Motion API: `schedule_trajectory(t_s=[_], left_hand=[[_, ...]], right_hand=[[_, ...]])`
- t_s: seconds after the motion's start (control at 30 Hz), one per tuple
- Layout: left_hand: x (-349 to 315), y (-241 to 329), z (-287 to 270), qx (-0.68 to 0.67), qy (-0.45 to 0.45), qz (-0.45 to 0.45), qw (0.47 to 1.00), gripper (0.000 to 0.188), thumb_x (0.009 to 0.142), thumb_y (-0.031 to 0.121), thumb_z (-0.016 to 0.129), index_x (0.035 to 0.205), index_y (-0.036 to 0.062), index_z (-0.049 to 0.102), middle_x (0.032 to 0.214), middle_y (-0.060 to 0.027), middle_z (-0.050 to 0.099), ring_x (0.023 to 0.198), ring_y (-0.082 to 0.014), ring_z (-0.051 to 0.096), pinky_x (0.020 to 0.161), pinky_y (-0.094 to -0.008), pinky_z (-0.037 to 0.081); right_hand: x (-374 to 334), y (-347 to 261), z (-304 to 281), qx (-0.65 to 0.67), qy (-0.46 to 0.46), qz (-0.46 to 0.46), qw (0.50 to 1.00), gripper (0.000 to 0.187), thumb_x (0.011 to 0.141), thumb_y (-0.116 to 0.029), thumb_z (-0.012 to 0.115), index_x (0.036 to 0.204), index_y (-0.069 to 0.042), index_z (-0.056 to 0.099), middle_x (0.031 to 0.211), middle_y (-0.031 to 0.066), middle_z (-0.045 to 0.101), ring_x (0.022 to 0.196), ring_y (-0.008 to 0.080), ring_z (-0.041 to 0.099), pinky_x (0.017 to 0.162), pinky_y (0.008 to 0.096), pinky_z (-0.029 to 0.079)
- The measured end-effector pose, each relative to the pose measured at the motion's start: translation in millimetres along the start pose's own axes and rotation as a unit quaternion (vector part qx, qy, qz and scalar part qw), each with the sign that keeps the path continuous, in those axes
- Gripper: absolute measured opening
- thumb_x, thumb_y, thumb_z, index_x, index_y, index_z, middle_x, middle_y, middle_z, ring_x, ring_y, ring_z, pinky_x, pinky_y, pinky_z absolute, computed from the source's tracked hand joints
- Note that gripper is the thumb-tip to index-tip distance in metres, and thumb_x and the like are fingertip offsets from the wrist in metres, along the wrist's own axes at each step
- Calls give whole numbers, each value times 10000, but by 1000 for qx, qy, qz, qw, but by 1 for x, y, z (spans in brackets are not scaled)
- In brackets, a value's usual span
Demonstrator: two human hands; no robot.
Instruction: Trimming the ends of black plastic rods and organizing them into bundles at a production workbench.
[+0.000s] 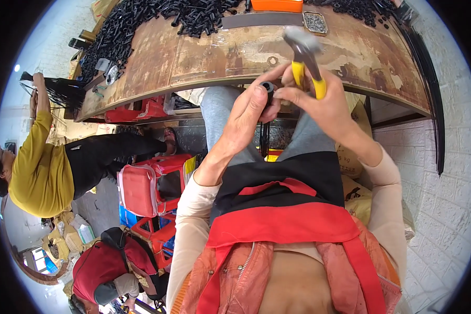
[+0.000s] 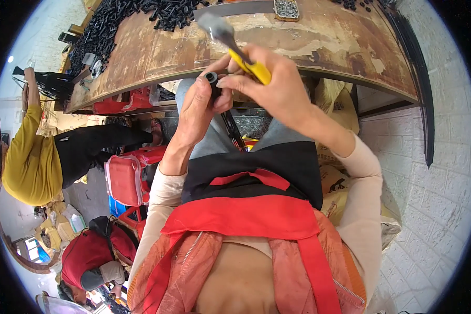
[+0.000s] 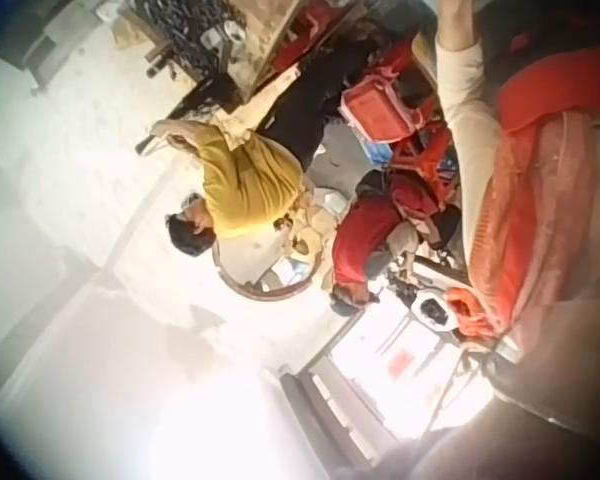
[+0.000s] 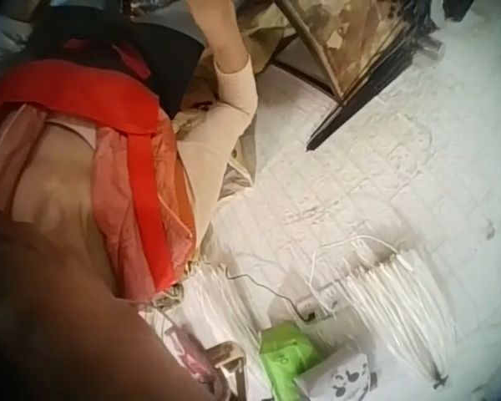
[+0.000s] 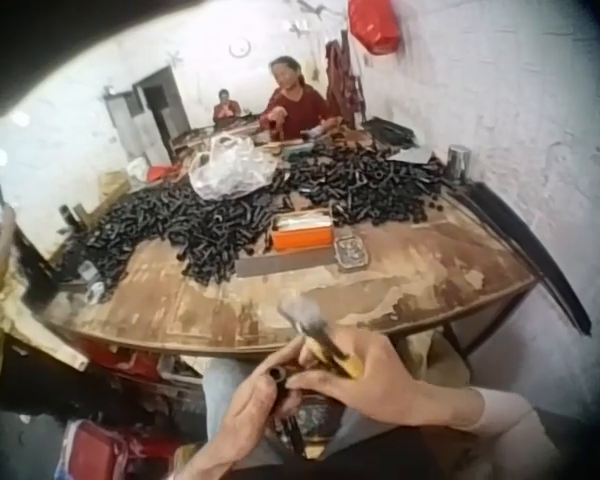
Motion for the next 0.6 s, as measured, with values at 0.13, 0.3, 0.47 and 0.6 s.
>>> schedule_trajectory(t_s=[0.13,0.3,0.47,0.6], left_hand=[[4,3,-14,-10,-8,32,999,644,1030,483,330,1422,-28,362,693,39,367,613,-56,311,552,-217,277],[0,0,-13,35,1,38,999,492,1040,457,314,1100,4,497,673,34,382,587,-59,297,531,-220,258],[-3,8,-14,56,-6,16,998,565,1004,554,311,997,9,458,655,9,401,568,-76,331,528,-237,269],[-5,7,-15,76,-17,17,997,572,1000,564,314,990,11,459,656,9,399,575,-75,335,528,-235,263]], right_hand=[[-7,-15,-22,-31,-125,160,979,203,955,-215,574,1002,-18,582,679,-3,543,577,59,480,523,231,367],[-41,-24,-30,-100,-232,241,937,329,993,-278,505,1127,20,540,614,31,531,518,74,475,485,248,373],[-39,-30,-25,-57,-264,250,930,339,1002,-251,489,1224,4,513,726,61,602,643,101,584,593,261,447],[-34,-34,-33,-31,-295,236,925,362,1009,-240,474,1286,-8,487,855,72,638,772,124,634,704,270,471]])
Point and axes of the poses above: each hand's wrist, its own x-axis towards the middle knuckle, its own z-axis out of the palm, y = z × x, the point moved 2 cm from there along x, towards the middle knuckle
